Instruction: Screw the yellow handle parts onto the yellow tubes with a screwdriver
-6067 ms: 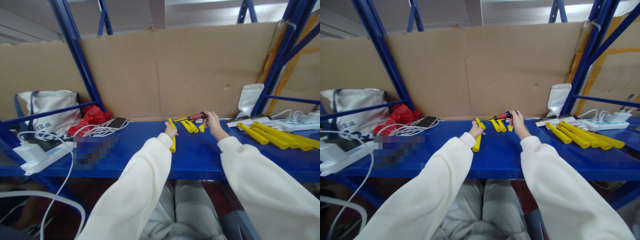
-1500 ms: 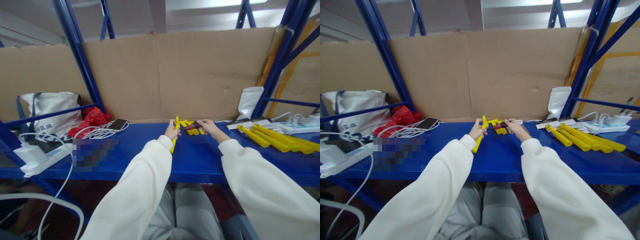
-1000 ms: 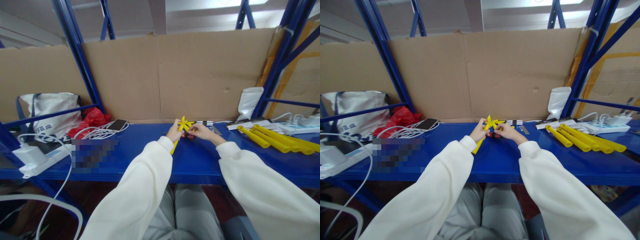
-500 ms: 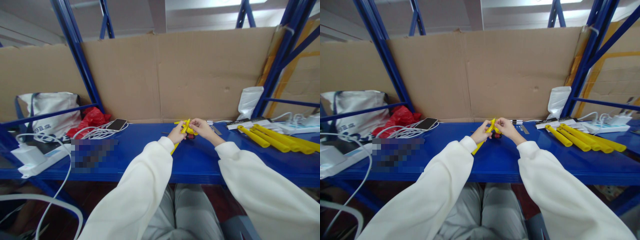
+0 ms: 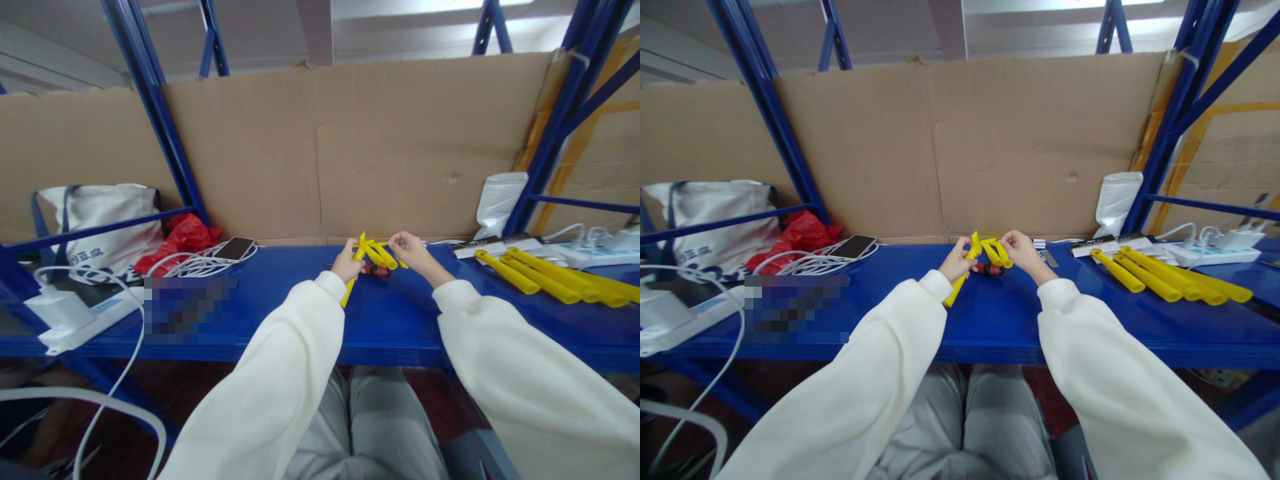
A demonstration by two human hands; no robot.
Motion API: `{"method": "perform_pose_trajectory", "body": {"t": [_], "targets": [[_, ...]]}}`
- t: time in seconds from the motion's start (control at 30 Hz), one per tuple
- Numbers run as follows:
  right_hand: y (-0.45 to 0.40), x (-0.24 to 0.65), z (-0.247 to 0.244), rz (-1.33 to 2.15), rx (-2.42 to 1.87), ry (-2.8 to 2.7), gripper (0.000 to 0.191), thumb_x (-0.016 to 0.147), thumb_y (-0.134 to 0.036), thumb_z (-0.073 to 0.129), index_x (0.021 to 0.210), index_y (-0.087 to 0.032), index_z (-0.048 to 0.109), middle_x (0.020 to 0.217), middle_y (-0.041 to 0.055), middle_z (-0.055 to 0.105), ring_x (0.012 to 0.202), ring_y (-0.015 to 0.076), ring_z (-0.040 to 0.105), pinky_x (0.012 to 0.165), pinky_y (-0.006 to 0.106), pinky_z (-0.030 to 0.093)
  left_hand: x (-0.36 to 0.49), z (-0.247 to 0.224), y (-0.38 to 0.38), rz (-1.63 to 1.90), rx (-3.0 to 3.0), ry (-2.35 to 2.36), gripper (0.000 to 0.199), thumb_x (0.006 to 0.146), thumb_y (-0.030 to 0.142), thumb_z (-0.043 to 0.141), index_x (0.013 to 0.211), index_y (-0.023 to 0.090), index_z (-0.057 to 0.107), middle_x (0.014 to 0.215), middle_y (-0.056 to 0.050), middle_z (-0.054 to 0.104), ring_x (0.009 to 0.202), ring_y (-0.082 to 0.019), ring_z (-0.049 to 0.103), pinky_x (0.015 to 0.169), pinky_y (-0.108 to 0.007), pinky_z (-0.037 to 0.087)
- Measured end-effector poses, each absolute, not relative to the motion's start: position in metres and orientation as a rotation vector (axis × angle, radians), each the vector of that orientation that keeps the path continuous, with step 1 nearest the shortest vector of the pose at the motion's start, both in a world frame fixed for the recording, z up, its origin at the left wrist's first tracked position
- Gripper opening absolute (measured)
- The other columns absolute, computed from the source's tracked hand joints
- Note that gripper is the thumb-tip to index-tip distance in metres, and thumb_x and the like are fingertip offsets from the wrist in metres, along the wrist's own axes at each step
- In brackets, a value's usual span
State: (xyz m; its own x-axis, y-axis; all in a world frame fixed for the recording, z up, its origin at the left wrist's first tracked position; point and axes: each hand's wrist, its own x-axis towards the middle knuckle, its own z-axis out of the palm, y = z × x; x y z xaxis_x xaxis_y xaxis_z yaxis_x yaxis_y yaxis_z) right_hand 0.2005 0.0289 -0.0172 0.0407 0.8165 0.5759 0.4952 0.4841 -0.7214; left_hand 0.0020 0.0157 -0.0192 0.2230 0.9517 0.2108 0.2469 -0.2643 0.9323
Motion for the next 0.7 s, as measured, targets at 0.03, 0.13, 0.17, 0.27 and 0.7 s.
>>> {"method": "perform_pose_trajectory", "body": {"t": [0.03,0.13,0.17,0.27,0.7], "targets": [[0.031,0.209,-0.016,0.274,-1.282,-1.592,0.017,0.084,-0.028,0.064,0.072,-0.022,0.054,0.064,0.0017,0.062,0.066,0.0175,0.063,0.065,0.028,0.052,0.002,-0.019,0.015,1.096,1.680,1.153,0.045,0.080,-0.004,0.059,0.114,0.024,0.049,0.088,0.001,0.066,0.047,-0.007,0.056,0.042,-0.014,0.041],[0.033,0.239,-0.012,0.012,-1.748,-1.622,0.014,0.083,-0.013,0.059,0.071,-0.019,0.062,0.077,0.0103,0.072,0.085,0.0237,0.071,0.080,0.031,0.053,0.001,-0.017,0.013,1.140,1.673,1.225,0.047,0.079,-0.006,0.059,0.115,0.022,0.051,0.110,-0.005,0.066,0.048,-0.004,0.057,0.040,-0.014,0.040],[0.033,0.249,-0.012,-0.031,-1.883,-1.649,0.014,0.083,-0.011,0.059,0.072,-0.018,0.066,0.080,0.0128,0.074,0.089,0.0258,0.073,0.082,0.031,0.053,0.001,-0.016,0.012,1.155,1.672,1.250,0.047,0.078,-0.006,0.059,0.115,0.022,0.051,0.116,-0.007,0.065,0.048,-0.004,0.057,0.040,-0.014,0.039],[0.029,0.272,-0.014,-0.073,-2.156,-1.689,0.015,0.085,-0.012,0.059,0.080,-0.015,0.073,0.085,0.0167,0.077,0.096,0.0286,0.075,0.081,0.030,0.053,0.001,-0.016,0.012,1.147,1.661,1.276,0.048,0.078,-0.006,0.060,0.116,0.021,0.051,0.122,-0.009,0.066,0.049,-0.003,0.058,0.039,-0.013,0.038],[0.026,0.271,-0.022,-0.097,-2.317,-1.735,0.027,0.087,-0.013,0.056,0.104,-0.011,0.077,0.108,0.0219,0.077,0.109,0.0307,0.074,0.088,0.033,0.056,0.007,-0.017,0.013,1.118,1.491,1.034,0.052,0.080,-0.001,0.062,0.123,0.022,0.042,0.133,-0.013,0.066,0.055,-0.005,0.062,0.041,-0.011,0.043]]}}
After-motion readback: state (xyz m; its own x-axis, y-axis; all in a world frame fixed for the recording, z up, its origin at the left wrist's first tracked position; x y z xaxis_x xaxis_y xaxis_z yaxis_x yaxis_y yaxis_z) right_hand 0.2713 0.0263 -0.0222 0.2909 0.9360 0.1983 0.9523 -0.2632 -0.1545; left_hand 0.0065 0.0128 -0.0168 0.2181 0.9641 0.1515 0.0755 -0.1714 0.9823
